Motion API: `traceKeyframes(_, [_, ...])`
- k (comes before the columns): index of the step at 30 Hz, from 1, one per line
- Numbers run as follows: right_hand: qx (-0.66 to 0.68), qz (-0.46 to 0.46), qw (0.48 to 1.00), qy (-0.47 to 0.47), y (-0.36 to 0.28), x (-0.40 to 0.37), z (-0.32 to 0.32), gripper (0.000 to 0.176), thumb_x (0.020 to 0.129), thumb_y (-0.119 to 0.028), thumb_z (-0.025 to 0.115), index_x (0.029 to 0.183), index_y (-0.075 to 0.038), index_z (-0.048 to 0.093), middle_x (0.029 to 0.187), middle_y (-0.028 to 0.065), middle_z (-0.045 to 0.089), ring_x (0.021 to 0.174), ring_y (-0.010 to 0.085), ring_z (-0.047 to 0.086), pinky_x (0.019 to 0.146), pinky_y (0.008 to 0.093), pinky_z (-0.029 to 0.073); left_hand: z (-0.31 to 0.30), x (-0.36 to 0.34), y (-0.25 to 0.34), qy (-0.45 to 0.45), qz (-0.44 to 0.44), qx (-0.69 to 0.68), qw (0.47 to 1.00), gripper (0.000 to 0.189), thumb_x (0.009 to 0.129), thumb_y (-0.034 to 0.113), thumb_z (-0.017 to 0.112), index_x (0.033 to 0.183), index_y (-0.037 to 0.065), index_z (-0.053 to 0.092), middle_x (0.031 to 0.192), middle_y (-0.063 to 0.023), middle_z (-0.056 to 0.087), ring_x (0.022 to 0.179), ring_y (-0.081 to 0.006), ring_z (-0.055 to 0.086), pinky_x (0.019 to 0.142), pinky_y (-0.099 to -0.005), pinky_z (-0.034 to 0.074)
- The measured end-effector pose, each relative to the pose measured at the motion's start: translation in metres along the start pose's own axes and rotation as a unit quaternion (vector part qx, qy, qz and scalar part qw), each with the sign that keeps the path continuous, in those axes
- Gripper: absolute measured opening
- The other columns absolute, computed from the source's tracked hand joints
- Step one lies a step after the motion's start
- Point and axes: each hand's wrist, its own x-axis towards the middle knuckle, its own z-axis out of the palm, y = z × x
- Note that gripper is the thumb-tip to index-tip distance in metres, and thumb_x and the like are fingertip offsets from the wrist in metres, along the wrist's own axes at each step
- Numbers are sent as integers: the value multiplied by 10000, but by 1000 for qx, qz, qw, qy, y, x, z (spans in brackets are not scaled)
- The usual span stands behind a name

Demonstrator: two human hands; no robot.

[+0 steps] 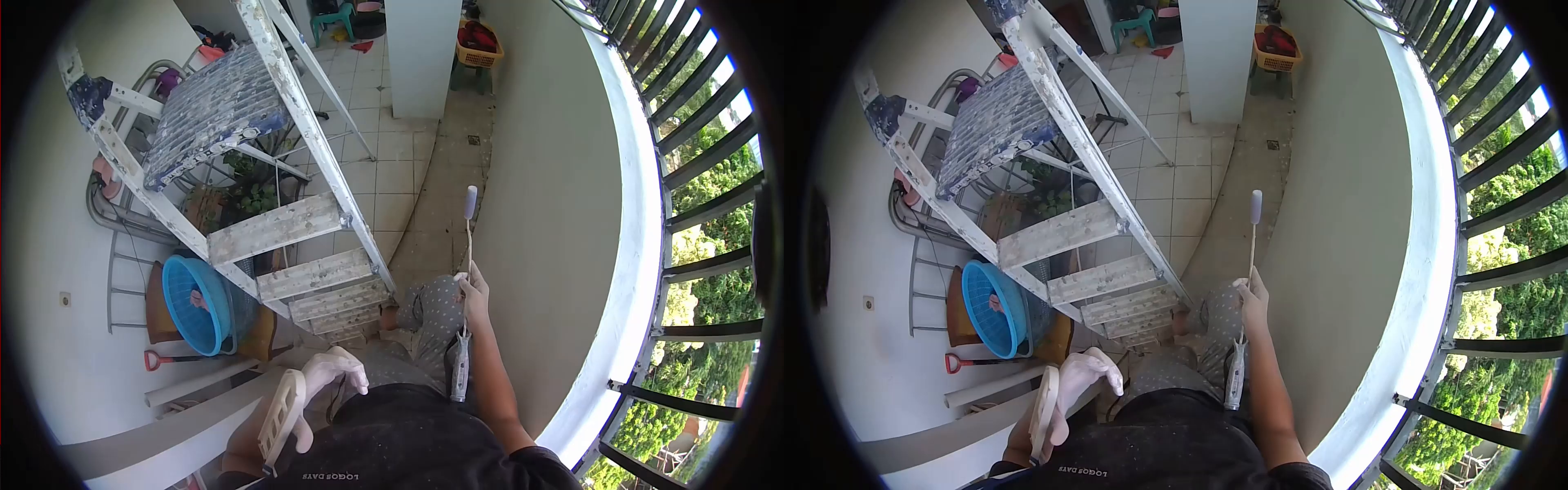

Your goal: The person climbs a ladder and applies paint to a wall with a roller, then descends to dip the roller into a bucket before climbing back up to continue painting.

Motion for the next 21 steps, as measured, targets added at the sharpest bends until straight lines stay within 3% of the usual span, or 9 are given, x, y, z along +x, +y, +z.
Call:
traceKeyframes(2, [1, -7, 1000, -5, -2, -2, 2, 565, 900, 22, 451, 1444, -2, 303, 850, 7, 525, 548, 55, 444, 492, 216, 422, 8, -9, 21, 9, 61, -19, 998, 1080, 601, 629, 799, 1365, 60, 291, 1040, -160, 498, 919, -285, 558, 757, -399, 408])
traceKeyframes(5, [8, -4, 1000, -5, -12, -7, 10, 557, 896, 29, 446, 1437, 1, 315, 845, 5, 524, 543, 56, 441, 487, 216, 413, 8, -32, 47, 16, 86, -40, 995, 1090, 590, 650, 795, 1347, 61, 276, 1006, -123, 520, 898, -250, 575, 737, -372, 371])
traceKeyframes(6, [9, -4, 1000, -8, -13, -6, 10, 554, 894, 32, 444, 1434, -1, 324, 844, 4, 525, 542, 57, 441, 486, 216, 412, 9, -41, 56, 15, 108, -44, 993, 1075, 596, 655, 788, 1329, 57, 276, 906, -71, 562, 831, -232, 604, 739, -361, 364])
traceKeyframes(7, [8, -5, 1000, -12, -14, -5, 10, 550, 892, 34, 443, 1430, -3, 332, 843, 4, 526, 540, 57, 441, 485, 215, 411, 10, -49, 69, -8, 124, -102, 987, 1120, 567, 597, 833, 1353, -11, 317, 826, -119, 598, 805, -258, 583, 750, -341, 408])
traceKeyframes(8, [4, -8, 1000, -15, -15, -3, 8, 546, 893, 34, 443, 1427, -4, 338, 845, 5, 528, 538, 57, 441, 484, 214, 410, 8, -63, 89, -57, 111, -73, 990, 1004, 661, 624, 760, 1319, -38, 390, 804, -120, 635, 673, -235, 599, 733, -319, 418])
traceKeyframes(14, [-31, -24, 999, -31, -12, 7, 21, 524, 904, 17, 454, 1417, -3, 348, 870, 24, 552, 524, 57, 449, 476, 205, 404, 28, -129, 137, 11, 316, -6, 949, 733, 756, 527, 670, 1208, -3, 443, 789, -89, 595, 692, -214, 565, 703, -315, 392])
traceKeyframes(21, [-48, 14, 995, -89, 3, -5, 51, 503, 919, -18, 479, 1405, 14, 354, 868, 30, 566, 518, 56, 471, 460, 196, 392, 23, -178, 159, 138, 558, 94, 813, 436, 866, 414, 564, 1078, 38, 504, 770, -53, 550, 714, -188, 525, 667, -310, 361])
